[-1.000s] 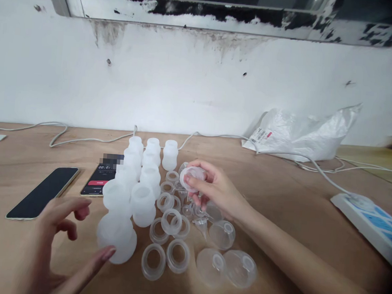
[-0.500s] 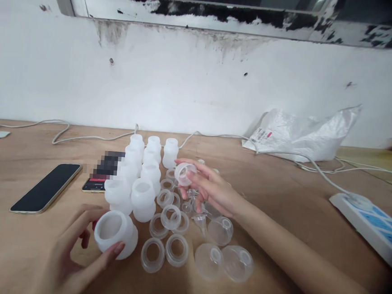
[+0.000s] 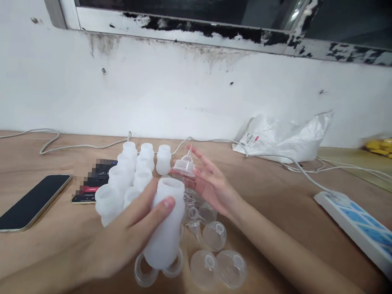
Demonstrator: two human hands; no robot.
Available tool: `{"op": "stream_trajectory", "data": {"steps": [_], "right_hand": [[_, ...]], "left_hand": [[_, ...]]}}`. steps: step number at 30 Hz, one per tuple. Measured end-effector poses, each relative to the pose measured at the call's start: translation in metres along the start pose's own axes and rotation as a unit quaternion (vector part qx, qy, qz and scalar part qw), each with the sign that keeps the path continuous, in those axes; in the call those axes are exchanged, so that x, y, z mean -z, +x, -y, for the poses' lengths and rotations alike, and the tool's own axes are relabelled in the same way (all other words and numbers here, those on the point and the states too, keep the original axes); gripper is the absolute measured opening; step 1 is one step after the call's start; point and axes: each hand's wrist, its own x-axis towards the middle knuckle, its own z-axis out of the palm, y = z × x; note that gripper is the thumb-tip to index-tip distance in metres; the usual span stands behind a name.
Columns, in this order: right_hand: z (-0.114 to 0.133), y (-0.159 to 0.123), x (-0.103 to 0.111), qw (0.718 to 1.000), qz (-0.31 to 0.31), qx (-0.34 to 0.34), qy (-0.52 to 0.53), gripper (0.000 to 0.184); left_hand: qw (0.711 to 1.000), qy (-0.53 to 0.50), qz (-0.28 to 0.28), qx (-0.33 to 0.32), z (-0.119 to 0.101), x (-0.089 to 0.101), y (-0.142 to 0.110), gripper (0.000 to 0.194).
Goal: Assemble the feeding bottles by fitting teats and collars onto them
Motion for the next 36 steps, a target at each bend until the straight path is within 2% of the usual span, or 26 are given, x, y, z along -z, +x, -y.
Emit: {"op": "stream_trajectory", "data": {"steps": [2, 4, 8, 13, 23, 27, 32, 36], "right_hand": [[0.003, -0.004, 0.002, 1.0, 0.002, 0.013, -0.003, 0.054], [0.006, -0.008, 0.003, 1.0, 0.019, 0.021, -0.007, 0.051], [0.008, -0.012, 0.002, 0.996, 0.079, 0.0, -0.047, 0.044], [0.007, -0.011, 0.003, 0.989, 0.108, -0.02, -0.099, 0.038], [-0.001, -0.01, 0.014, 0.986, 0.137, -0.017, -0.098, 0.033], [-0.001, -0.01, 0.014, 0.986, 0.139, -0.019, -0.09, 0.033], [0.002, -0.012, 0.01, 0.987, 0.15, -0.001, -0.064, 0.034], [0.001, -0.013, 0.009, 0.986, 0.154, 0.0, -0.065, 0.035]], "left_hand": [[0.992, -0.066, 0.1, 0.043, 0.006, -0.009, 0.005, 0.035], [0.982, -0.112, 0.141, 0.057, 0.013, -0.015, 0.006, 0.039], [0.98, -0.141, 0.128, 0.062, 0.022, -0.02, 0.006, 0.039], [0.964, -0.246, 0.095, 0.023, 0.028, -0.028, 0.009, 0.042], [0.942, -0.313, 0.098, 0.079, 0.031, -0.034, 0.011, 0.042], [0.917, -0.367, 0.118, 0.107, 0.03, -0.032, 0.011, 0.044], [0.859, -0.462, 0.166, 0.145, 0.036, -0.031, 0.008, 0.031], [0.864, -0.461, 0.152, 0.132, 0.039, -0.032, 0.008, 0.038]]}}
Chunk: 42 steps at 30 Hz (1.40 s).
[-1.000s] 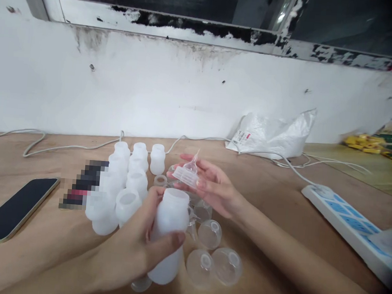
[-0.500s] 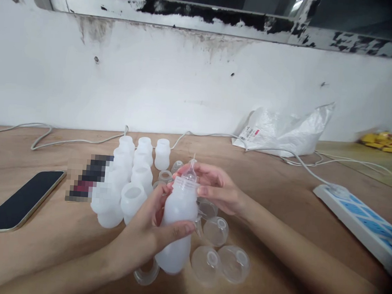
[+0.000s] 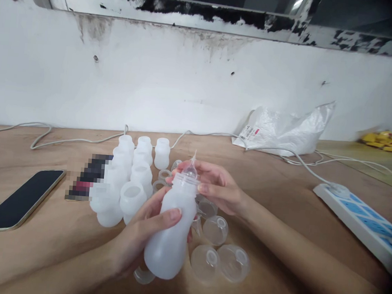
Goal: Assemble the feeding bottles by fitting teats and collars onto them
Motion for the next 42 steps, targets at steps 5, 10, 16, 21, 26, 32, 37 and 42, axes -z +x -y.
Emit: {"op": "stream_trajectory", "data": {"steps": [5, 10, 16, 21, 26, 32, 37, 42], "right_hand": [[-0.004, 0.0, 0.002, 1.0, -0.005, 0.002, -0.018, 0.036], [-0.004, 0.0, 0.004, 0.999, -0.001, -0.015, -0.04, 0.038], [-0.001, 0.002, 0.005, 0.995, -0.006, -0.009, -0.095, 0.039], [0.001, 0.001, 0.001, 0.986, -0.019, -0.015, -0.164, 0.039], [0.004, 0.001, -0.005, 0.987, -0.025, -0.043, -0.155, 0.04], [0.003, 0.0, -0.009, 0.98, -0.062, -0.054, -0.179, 0.038], [0.004, 0.0, -0.02, 0.949, -0.14, -0.1, -0.265, 0.037], [0.008, -0.001, -0.027, 0.926, -0.158, -0.107, -0.327, 0.039]], "left_hand": [[0.998, 0.039, -0.041, -0.034, 0.002, 0.0, 0.002, 0.04], [0.995, 0.07, -0.038, -0.064, 0.005, 0.0, 0.004, 0.033], [0.99, 0.104, -0.045, -0.08, 0.008, -0.002, 0.003, 0.032], [0.985, 0.142, -0.053, -0.083, 0.009, -0.002, 0.001, 0.033], [0.975, 0.187, -0.045, -0.112, 0.01, -0.003, 0.001, 0.03], [0.966, 0.219, -0.062, -0.123, 0.01, 0.0, 0.001, 0.027], [0.964, 0.224, -0.088, -0.109, 0.009, 0.001, 0.002, 0.028], [0.963, 0.228, -0.091, -0.108, 0.009, 0.0, 0.003, 0.028]]}}
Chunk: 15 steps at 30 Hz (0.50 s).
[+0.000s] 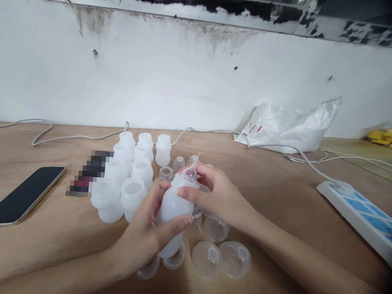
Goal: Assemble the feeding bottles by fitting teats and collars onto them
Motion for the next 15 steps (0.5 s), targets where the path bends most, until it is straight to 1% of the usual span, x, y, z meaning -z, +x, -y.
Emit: {"op": "stream_trajectory", "data": {"steps": [3, 5, 6, 8, 10, 12, 15], "right_hand": [[-0.003, 0.003, 0.01, 0.998, 0.064, 0.022, 0.014, 0.049], [-0.007, 0.007, 0.018, 0.992, 0.099, 0.039, 0.07, 0.057], [-0.01, 0.009, 0.022, 0.986, 0.116, 0.05, 0.109, 0.061], [-0.013, 0.012, 0.028, 0.965, 0.169, 0.074, 0.186, 0.066], [-0.015, 0.013, 0.03, 0.945, 0.215, 0.08, 0.231, 0.066], [-0.016, 0.013, 0.031, 0.941, 0.223, 0.074, 0.243, 0.062], [-0.017, 0.012, 0.03, 0.948, 0.204, 0.073, 0.232, 0.059]], "left_hand": [[1.0, -0.017, -0.006, 0.003, 0.0, 0.0, -0.001, 0.031], [1.0, -0.029, -0.002, 0.001, 0.001, -0.001, -0.002, 0.033], [0.999, -0.033, 0.005, 0.002, 0.0, -0.001, -0.002, 0.034], [0.999, -0.034, 0.018, 0.003, 0.0, -0.002, -0.003, 0.033], [0.999, -0.033, 0.02, 0.003, -0.001, -0.002, -0.003, 0.031], [0.999, -0.034, 0.019, 0.002, -0.002, -0.001, -0.003, 0.031], [0.999, -0.035, 0.023, 0.003, -0.002, -0.001, -0.004, 0.032]]}}
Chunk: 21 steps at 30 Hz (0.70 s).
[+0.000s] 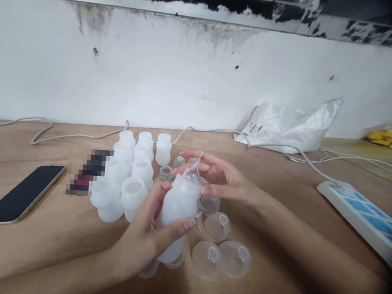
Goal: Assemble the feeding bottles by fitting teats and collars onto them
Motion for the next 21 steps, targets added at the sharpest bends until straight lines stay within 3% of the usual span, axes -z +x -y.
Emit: {"op": "stream_trajectory", "data": {"steps": [10, 13, 17, 21], "right_hand": [[0.003, 0.001, -0.005, 0.989, -0.081, -0.001, -0.128, 0.064], [0.005, 0.001, -0.01, 0.984, -0.094, -0.008, -0.149, 0.055], [0.006, 0.001, -0.012, 0.984, -0.066, -0.023, -0.162, 0.039], [0.005, 0.002, -0.013, 0.98, -0.079, -0.029, -0.178, 0.034]], "left_hand": [[0.999, 0.032, -0.005, -0.008, 0.002, -0.001, -0.002, 0.032], [0.999, 0.04, -0.012, -0.009, 0.001, -0.001, -0.001, 0.032], [0.999, 0.042, -0.015, -0.011, 0.0, -0.003, -0.001, 0.032], [0.999, 0.046, -0.016, -0.007, 0.0, -0.003, 0.001, 0.031]]}}
